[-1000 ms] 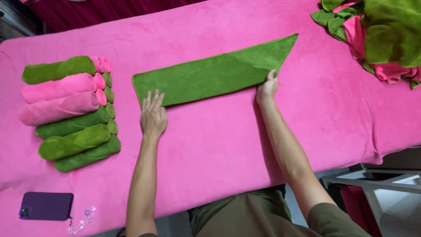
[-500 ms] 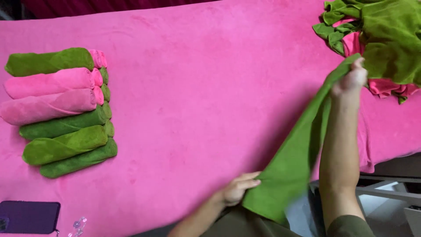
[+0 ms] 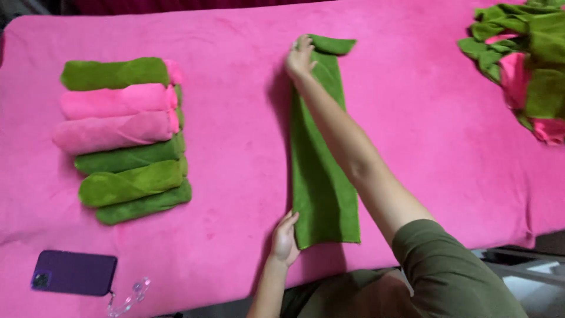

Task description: Folding and rolling towels into decorative shapes on a treatment table

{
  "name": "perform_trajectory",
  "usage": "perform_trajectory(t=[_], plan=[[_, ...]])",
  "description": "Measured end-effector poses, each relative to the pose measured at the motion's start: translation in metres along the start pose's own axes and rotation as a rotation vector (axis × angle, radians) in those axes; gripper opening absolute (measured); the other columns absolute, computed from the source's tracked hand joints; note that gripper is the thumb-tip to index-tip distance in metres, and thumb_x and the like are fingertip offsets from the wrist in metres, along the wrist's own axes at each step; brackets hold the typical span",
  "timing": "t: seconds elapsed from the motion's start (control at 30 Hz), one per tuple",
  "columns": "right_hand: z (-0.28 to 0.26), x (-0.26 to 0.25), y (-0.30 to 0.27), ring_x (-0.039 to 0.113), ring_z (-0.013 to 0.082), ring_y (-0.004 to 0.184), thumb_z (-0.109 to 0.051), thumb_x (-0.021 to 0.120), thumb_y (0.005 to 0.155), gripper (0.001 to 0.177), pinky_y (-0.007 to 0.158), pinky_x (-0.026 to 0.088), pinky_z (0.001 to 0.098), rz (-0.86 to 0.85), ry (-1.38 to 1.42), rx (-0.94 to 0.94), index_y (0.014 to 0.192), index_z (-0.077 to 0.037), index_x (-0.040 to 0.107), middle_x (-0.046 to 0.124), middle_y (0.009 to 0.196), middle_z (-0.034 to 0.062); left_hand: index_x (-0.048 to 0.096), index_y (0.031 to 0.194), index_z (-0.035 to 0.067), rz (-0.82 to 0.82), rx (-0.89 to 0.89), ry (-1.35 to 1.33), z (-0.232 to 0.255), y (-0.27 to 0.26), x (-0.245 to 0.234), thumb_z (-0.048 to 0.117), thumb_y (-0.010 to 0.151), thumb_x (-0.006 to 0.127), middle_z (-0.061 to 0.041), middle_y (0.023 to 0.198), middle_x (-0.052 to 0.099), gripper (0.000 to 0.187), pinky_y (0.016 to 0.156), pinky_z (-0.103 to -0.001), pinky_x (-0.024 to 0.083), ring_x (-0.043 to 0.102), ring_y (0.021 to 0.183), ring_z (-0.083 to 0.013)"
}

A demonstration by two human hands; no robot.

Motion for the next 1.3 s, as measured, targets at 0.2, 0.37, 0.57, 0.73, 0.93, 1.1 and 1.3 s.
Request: perform_trajectory(t=[0.2, 0.37, 0.57, 0.73, 0.93, 1.1, 1.3], plan=[[-0.069, 0.068, -0.11, 0.002, 0.0343, 0.164, -0.042, 0.038, 0.103, 0.07, 0.124, 0.0, 0.0716, -0.331, -0.268, -0.14, 0.166, -0.016, 0.02, 0.007, 0.176, 0.0181, 0.057, 0.147, 0.003, 0.047, 0.005, -0.118, 0.024, -0.037, -0.035, 0.012, 0.1, 0.046, -0.02, 0.146, 0.064, 0.049, 0.116, -0.046, 0.044, 0.058, 0.135, -0.0309], [-0.123, -0.044, -0.137, 0.056, 0.0283, 0.143, -0.04, 0.076, 0.092, 0.069, 0.12, 0.042, 0.0444, -0.368, 0.194, -0.186, 0.149, -0.008, 0.054, 0.057, 0.155, 0.0154, 0.037, 0.16, 0.002, -0.316, 0.053, -0.181, 0.034, -0.036, -0.016, 0.017, 0.096, 0.052, -0.022, 0.159, 0.05, 0.067, 0.123, -0.046, 0.035, 0.048, 0.146, -0.0309], [0.015, -0.106, 0.049, 0.077, 0.0144, 0.089, -0.036, 0.077, 0.086, 0.037, 0.084, 0.062, 0.0315, 0.046, 0.252, 0.097, 0.111, -0.01, 0.071, 0.081, 0.099, 0.005, 0.045, 0.156, 0.001, -0.207, -0.061, -0.162, 0.026, -0.02, -0.017, 0.029, 0.097, 0.052, -0.025, 0.156, 0.054, 0.066, 0.12, -0.05, 0.039, 0.052, 0.143, -0.0364], [-0.058, -0.114, 0.015, 0.062, 0.0111, 0.054, -0.041, 0.064, 0.104, 0.031, 0.049, 0.051, 0.0242, -0.22, 0.333, 0.226, 0.097, -0.012, 0.057, 0.069, 0.07, -0.0008, 0.038, 0.16, 0.005, -0.376, -0.054, -0.213, 0.022, -0.016, -0.01, 0.036, 0.102, 0.052, -0.022, 0.16, 0.049, 0.067, 0.123, -0.049, 0.034, 0.047, 0.148, -0.0358], [-0.04, -0.03, 0.14, 0.055, 0.0092, 0.059, -0.015, 0.079, 0.084, 0.021, 0.05, 0.043, 0.0285, -0.25, 0.267, 0.034, 0.081, -0.019, 0.059, 0.056, 0.07, -0.0032, 0.034, 0.161, 0.008, -0.45, 0.034, -0.202, 0.027, -0.01, -0.009, 0.039, 0.104, 0.053, -0.019, 0.163, 0.046, 0.069, 0.124, -0.048, 0.033, 0.045, 0.15, -0.0337], [-0.037, -0.02, 0.146, 0.06, 0.0102, 0.06, 0.005, 0.07, 0.079, 0.038, 0.049, 0.044, 0.0266, -0.22, 0.489, 0.117, 0.106, -0.021, 0.068, 0.066, 0.073, -0.0008, 0.032, 0.162, 0.009, -0.433, 0.047, -0.197, 0.027, -0.012, -0.013, 0.041, 0.103, 0.056, -0.019, 0.164, 0.045, 0.071, 0.124, -0.049, 0.033, 0.045, 0.15, -0.0336], [0.012, -0.034, 0.142, 0.072, 0.0232, 0.124, 0.011, 0.069, 0.093, 0.059, 0.096, 0.061, 0.0282, -0.273, 1.197, 0.007, 0.147, -0.005, 0.051, 0.066, 0.14, 0.0132, 0.03, 0.163, 0.01, -0.435, 0.006, -0.184, 0.025, -0.012, -0.014, 0.044, 0.103, 0.059, -0.018, 0.164, 0.044, 0.075, 0.125, -0.05, 0.033, 0.044, 0.151, -0.0334]])
Point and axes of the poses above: each hand's wrist, its own y-axis towards the middle knuckle, its own x-axis out of the palm, z = x × y, the point moved 7 cm from there along y, towards the middle knuckle
